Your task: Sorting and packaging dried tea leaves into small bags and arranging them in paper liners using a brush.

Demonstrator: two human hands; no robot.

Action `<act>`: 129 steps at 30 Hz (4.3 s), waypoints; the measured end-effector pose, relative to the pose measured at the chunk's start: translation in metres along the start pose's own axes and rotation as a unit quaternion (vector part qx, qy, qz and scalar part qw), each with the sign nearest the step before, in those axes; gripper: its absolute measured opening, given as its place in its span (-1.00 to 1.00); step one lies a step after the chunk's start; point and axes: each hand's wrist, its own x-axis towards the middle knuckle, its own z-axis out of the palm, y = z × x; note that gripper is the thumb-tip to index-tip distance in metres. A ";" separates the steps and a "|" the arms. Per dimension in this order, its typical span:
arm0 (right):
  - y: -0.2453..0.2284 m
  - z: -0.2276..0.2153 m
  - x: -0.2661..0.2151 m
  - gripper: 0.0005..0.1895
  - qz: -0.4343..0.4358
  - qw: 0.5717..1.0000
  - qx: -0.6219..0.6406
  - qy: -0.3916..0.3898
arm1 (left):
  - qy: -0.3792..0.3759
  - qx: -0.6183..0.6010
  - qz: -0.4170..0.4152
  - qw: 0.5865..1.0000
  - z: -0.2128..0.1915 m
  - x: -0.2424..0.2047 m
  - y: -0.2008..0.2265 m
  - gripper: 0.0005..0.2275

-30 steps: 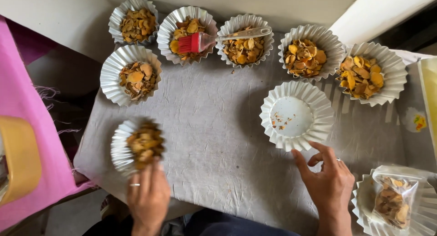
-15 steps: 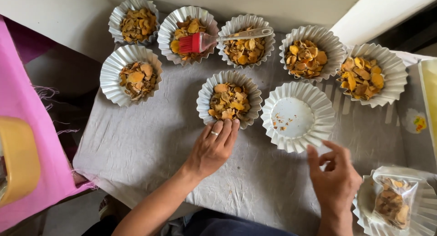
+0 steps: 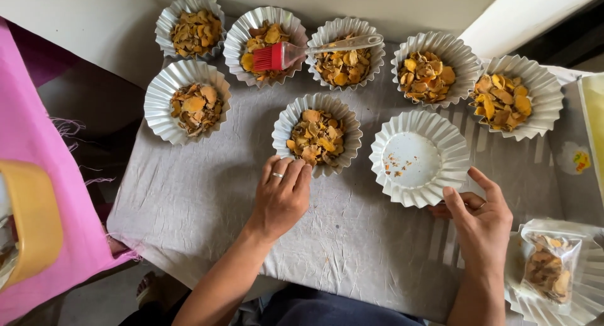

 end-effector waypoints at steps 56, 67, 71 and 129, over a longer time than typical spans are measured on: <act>-0.070 0.086 0.019 -0.63 -0.416 0.846 -0.289 -0.167 | -0.361 -0.055 -0.109 0.924 0.098 0.149 -0.137 -0.62; -0.023 0.180 0.054 -0.79 -0.484 0.759 -0.382 -0.210 | 0.108 -0.286 -0.140 0.942 0.013 0.112 -0.098 -0.81; -0.041 0.157 0.042 -0.85 -0.429 0.850 -0.225 -0.206 | 0.121 -0.364 -0.222 0.897 0.014 0.075 -0.064 -0.82; -0.023 -0.002 0.054 -0.80 -0.035 0.934 -0.350 -0.062 | 0.053 -0.546 -0.354 0.758 0.050 0.034 -0.037 -0.66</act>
